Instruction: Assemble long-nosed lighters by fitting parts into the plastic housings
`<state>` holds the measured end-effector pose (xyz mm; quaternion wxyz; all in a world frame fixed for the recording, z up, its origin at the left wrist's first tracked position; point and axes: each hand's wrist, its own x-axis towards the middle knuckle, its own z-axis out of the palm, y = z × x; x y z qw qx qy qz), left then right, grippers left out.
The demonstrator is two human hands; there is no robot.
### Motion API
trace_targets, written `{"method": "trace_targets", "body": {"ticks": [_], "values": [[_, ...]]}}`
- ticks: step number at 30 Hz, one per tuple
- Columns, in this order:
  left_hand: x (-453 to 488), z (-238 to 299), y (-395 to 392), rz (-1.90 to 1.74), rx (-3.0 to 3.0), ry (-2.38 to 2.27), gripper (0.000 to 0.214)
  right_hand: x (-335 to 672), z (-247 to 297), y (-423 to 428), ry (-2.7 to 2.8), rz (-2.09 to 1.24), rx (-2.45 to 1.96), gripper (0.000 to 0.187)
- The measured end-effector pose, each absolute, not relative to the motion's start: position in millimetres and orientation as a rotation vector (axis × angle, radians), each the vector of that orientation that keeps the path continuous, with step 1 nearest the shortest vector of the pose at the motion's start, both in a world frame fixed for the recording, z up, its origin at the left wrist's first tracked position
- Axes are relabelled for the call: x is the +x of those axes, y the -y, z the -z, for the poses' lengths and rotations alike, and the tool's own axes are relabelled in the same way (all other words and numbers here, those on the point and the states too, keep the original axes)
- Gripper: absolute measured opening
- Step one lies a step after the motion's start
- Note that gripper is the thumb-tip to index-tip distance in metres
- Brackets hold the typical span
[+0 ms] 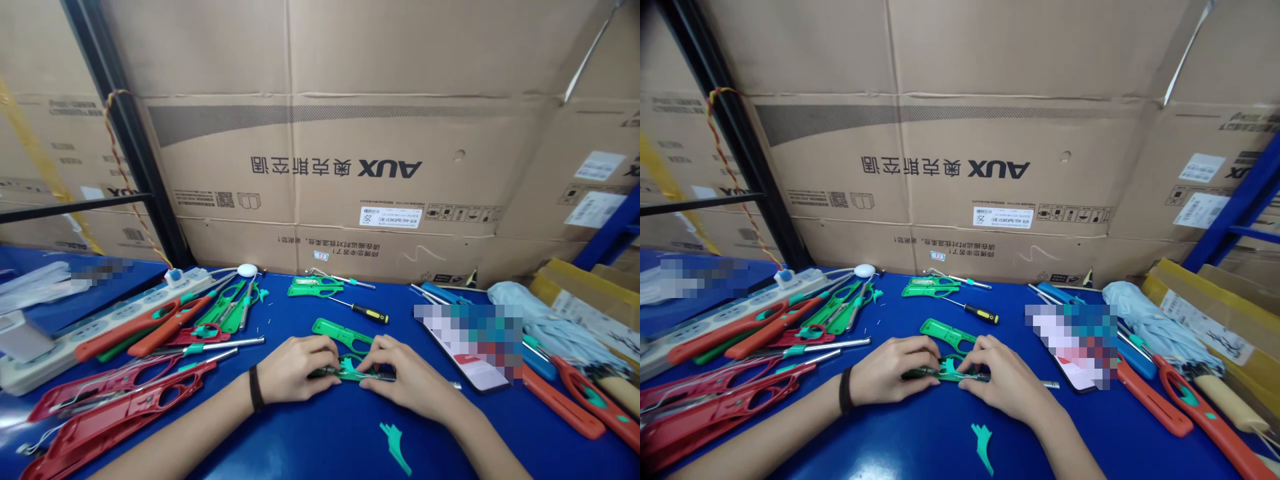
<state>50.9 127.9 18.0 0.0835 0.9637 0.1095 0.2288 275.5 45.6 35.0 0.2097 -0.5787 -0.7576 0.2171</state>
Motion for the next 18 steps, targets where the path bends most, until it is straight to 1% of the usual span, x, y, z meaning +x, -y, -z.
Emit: {"method": "trace_targets", "body": {"ticks": [8,18], "values": [[49.6,-18.0,-129.8,-0.672,2.883,-0.318,0.015,279.3,-34.7,-48.4,2.058,-0.552,-1.598,0.005],[49.6,-16.4,-130.9,-0.722,2.88,-0.292,0.017,282.9,-34.1,-49.3,2.061,-0.527,-1.622,0.003]]}}
